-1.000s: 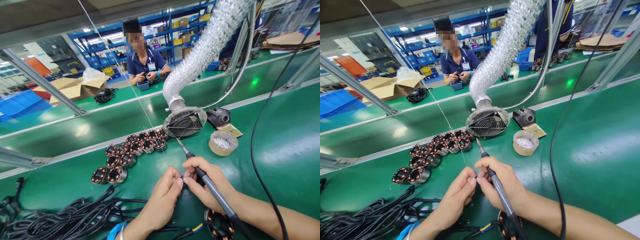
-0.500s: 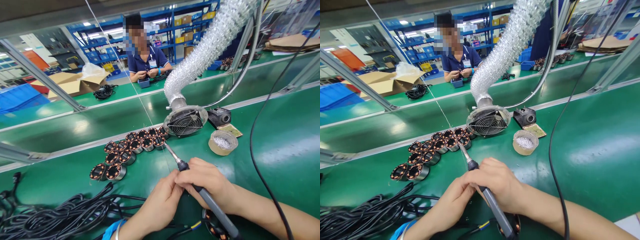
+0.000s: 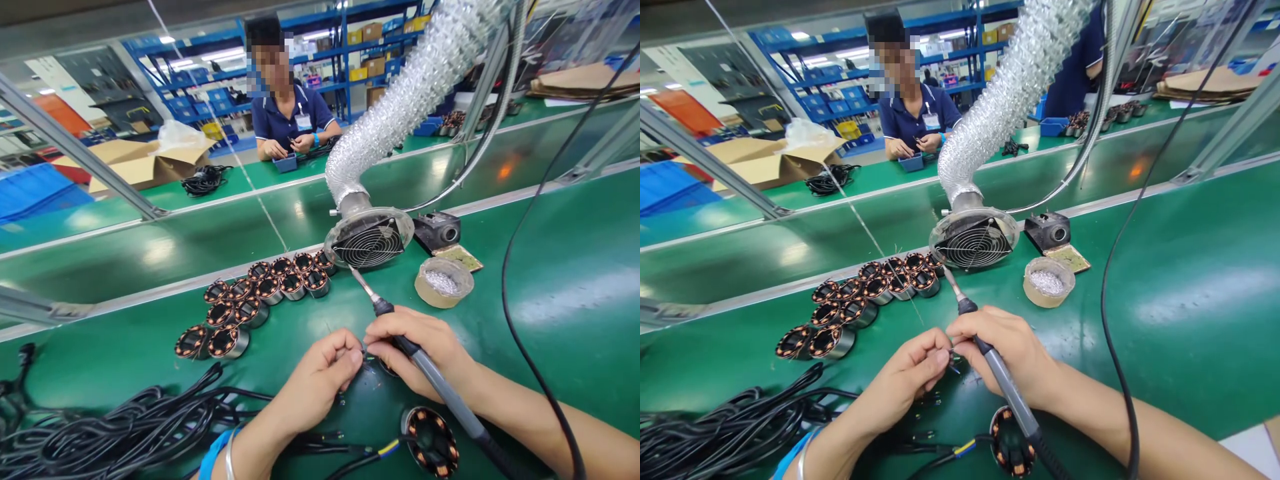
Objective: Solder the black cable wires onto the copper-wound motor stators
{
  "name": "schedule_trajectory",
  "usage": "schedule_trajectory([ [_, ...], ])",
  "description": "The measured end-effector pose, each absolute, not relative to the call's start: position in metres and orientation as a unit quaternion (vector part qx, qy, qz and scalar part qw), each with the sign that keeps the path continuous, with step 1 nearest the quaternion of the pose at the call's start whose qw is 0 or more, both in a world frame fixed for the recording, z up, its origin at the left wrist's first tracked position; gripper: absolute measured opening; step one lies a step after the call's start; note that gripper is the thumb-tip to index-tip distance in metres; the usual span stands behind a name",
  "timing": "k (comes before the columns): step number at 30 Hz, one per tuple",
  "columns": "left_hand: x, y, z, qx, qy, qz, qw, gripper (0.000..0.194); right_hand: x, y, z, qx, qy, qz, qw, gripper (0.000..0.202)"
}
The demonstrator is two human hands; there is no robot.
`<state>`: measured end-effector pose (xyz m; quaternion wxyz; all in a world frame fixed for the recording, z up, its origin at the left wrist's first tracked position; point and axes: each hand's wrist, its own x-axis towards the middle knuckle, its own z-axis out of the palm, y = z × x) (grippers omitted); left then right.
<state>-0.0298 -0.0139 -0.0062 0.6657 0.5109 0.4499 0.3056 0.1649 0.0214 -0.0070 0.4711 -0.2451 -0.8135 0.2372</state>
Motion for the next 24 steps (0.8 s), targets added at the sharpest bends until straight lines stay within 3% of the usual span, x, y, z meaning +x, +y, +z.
schedule_trajectory([
  [5, -0.025, -0.011, -0.007, 0.411, 0.445, 0.311, 0.732, 0.036, 0.161, 0.015, -0.01, -0.249, -0.813, 0.212, 0.482, 0.02],
  [13, -0.019, -0.006, -0.004, 0.393, 0.5, 0.355, 0.685, 0.023, 0.167, 0.023, -0.017, -0.297, -0.82, 0.202, 0.446, 0.029],
  [24, -0.024, -0.008, -0.011, 0.366, 0.506, 0.349, 0.699, 0.025, 0.161, 0.038, -0.021, -0.162, -0.869, 0.233, 0.405, 0.023],
])
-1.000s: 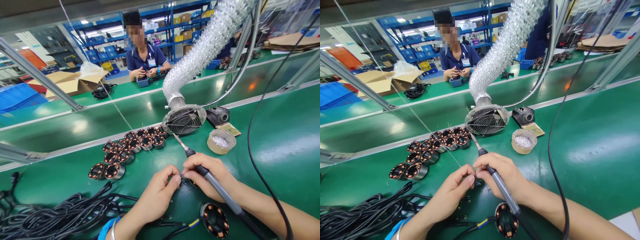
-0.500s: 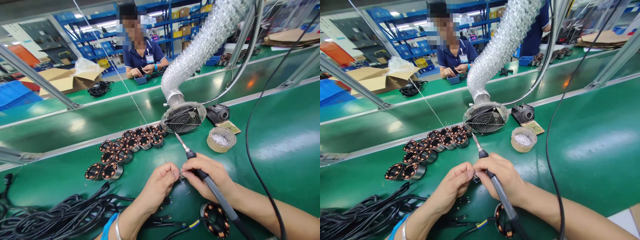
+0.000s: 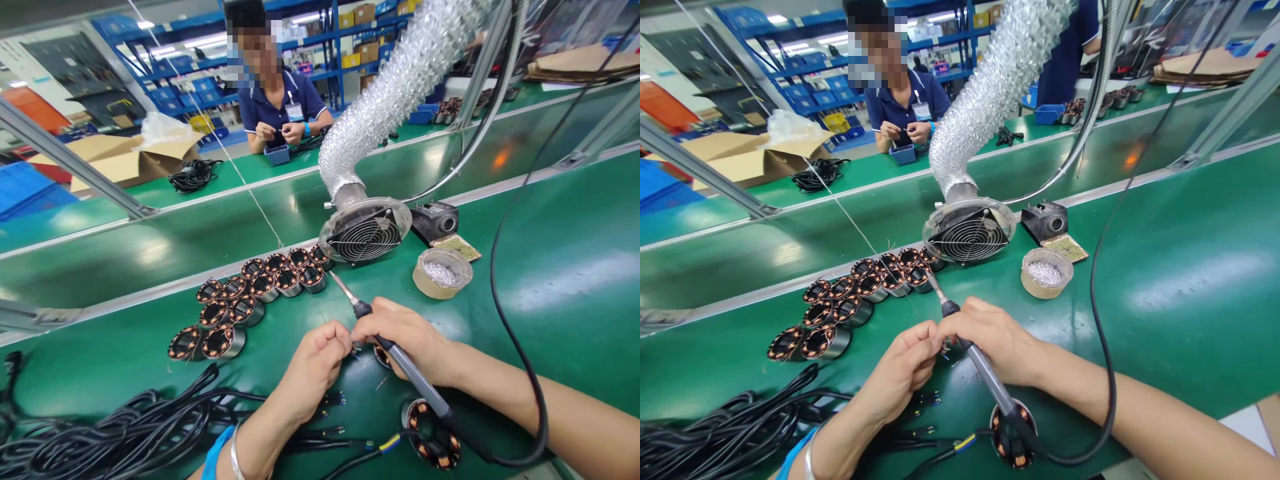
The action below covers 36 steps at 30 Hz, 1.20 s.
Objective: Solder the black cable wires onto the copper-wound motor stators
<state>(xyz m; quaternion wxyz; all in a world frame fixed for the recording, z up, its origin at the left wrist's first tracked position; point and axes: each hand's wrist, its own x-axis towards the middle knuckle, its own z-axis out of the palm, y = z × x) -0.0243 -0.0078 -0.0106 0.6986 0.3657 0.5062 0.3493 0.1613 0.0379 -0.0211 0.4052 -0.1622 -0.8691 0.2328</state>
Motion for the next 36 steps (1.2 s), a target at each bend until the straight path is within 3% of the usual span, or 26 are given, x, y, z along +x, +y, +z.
schedule_trajectory([
  [5, -0.022, -0.005, -0.012, 0.373, 0.52, 0.349, 0.685, 0.026, 0.168, 0.041, -0.018, -0.213, -0.856, 0.243, 0.403, 0.017],
  [15, -0.018, -0.004, -0.014, 0.44, 0.56, 0.349, 0.609, 0.016, 0.2, -0.007, -0.002, -0.366, -0.76, 0.249, 0.475, 0.034],
  [24, -0.02, -0.006, -0.015, 0.452, 0.566, 0.35, 0.594, 0.015, 0.198, -0.013, -0.006, -0.395, -0.7, 0.286, 0.522, 0.017],
  [36, -0.021, -0.006, -0.015, 0.464, 0.563, 0.345, 0.591, 0.017, 0.194, -0.011, -0.004, -0.392, -0.71, 0.286, 0.51, 0.019],
])
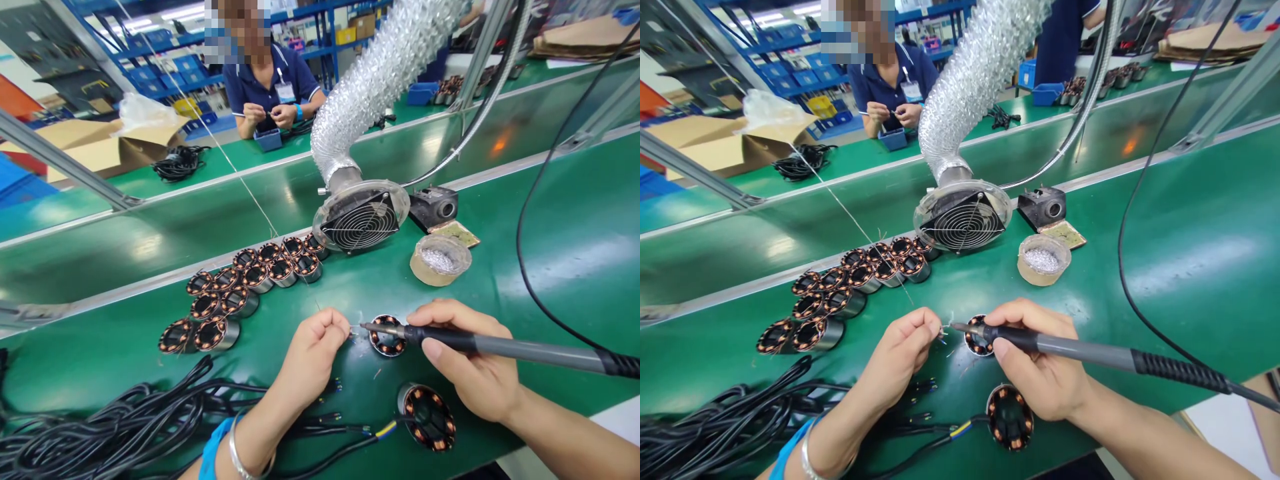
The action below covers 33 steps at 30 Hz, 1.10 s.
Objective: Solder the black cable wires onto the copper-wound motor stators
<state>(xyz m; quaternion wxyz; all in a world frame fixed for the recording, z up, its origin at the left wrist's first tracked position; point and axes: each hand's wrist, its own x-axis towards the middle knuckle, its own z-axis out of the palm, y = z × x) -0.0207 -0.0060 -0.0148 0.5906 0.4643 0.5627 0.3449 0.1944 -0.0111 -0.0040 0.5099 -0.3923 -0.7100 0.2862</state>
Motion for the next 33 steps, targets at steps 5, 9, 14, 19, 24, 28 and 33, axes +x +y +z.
schedule_trajectory([
  [5, -0.021, -0.006, -0.015, 0.473, 0.563, 0.34, 0.587, 0.017, 0.191, -0.011, -0.002, -0.383, -0.724, 0.271, 0.506, 0.018],
  [9, -0.022, -0.006, -0.016, 0.48, 0.563, 0.334, 0.584, 0.017, 0.187, -0.014, -0.002, -0.363, -0.732, 0.262, 0.513, 0.02],
  [14, -0.022, -0.007, -0.016, 0.49, 0.562, 0.329, 0.58, 0.018, 0.184, -0.018, -0.003, -0.338, -0.761, 0.229, 0.505, 0.025],
  [19, -0.021, -0.007, -0.015, 0.489, 0.567, 0.323, 0.578, 0.017, 0.182, -0.019, -0.004, -0.293, -0.778, 0.189, 0.523, 0.028],
  [24, -0.021, -0.007, -0.014, 0.498, 0.566, 0.318, 0.575, 0.017, 0.185, -0.02, -0.004, -0.289, -0.771, 0.2, 0.531, 0.031],
  [28, -0.02, -0.006, -0.014, 0.496, 0.565, 0.318, 0.578, 0.018, 0.187, -0.019, -0.002, -0.294, -0.767, 0.213, 0.529, 0.032],
  [33, -0.02, -0.007, -0.014, 0.49, 0.566, 0.325, 0.577, 0.018, 0.186, -0.017, -0.002, -0.287, -0.771, 0.218, 0.525, 0.032],
])
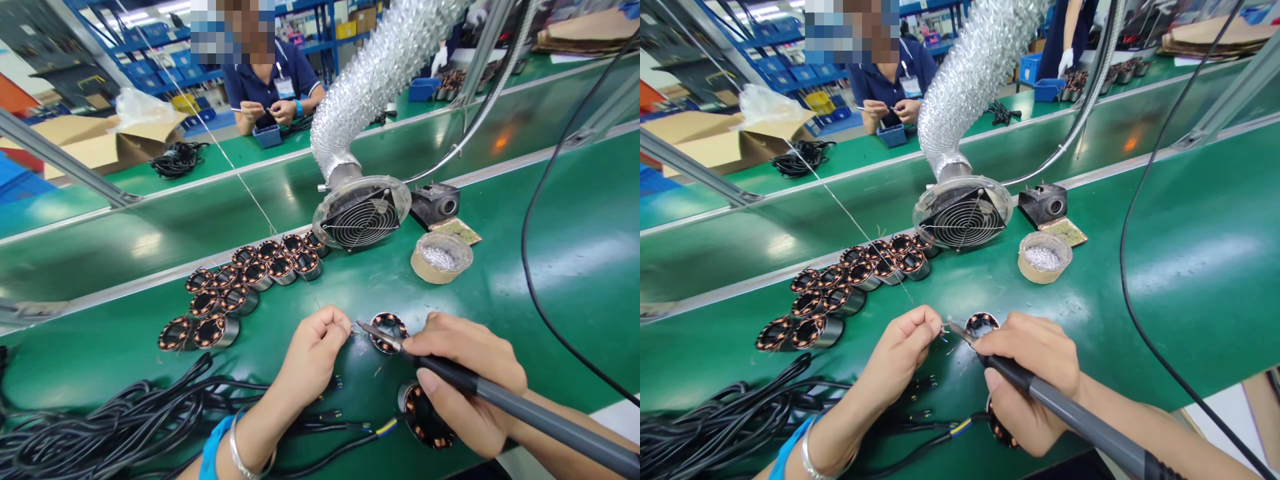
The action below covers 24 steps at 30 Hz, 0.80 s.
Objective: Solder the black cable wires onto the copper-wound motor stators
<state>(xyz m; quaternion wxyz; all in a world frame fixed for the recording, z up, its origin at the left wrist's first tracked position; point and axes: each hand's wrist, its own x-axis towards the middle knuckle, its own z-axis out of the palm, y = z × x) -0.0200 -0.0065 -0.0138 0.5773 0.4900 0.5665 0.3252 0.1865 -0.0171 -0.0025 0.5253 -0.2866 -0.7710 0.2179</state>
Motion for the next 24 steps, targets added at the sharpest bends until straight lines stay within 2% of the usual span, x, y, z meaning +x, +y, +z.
schedule_trajectory([
  [24, -0.021, -0.0065, -0.0173, 0.483, 0.562, 0.326, 0.587, 0.018, 0.1856, -0.0165, -0.0003, -0.297, -0.768, 0.2, 0.53, 0.031],
])
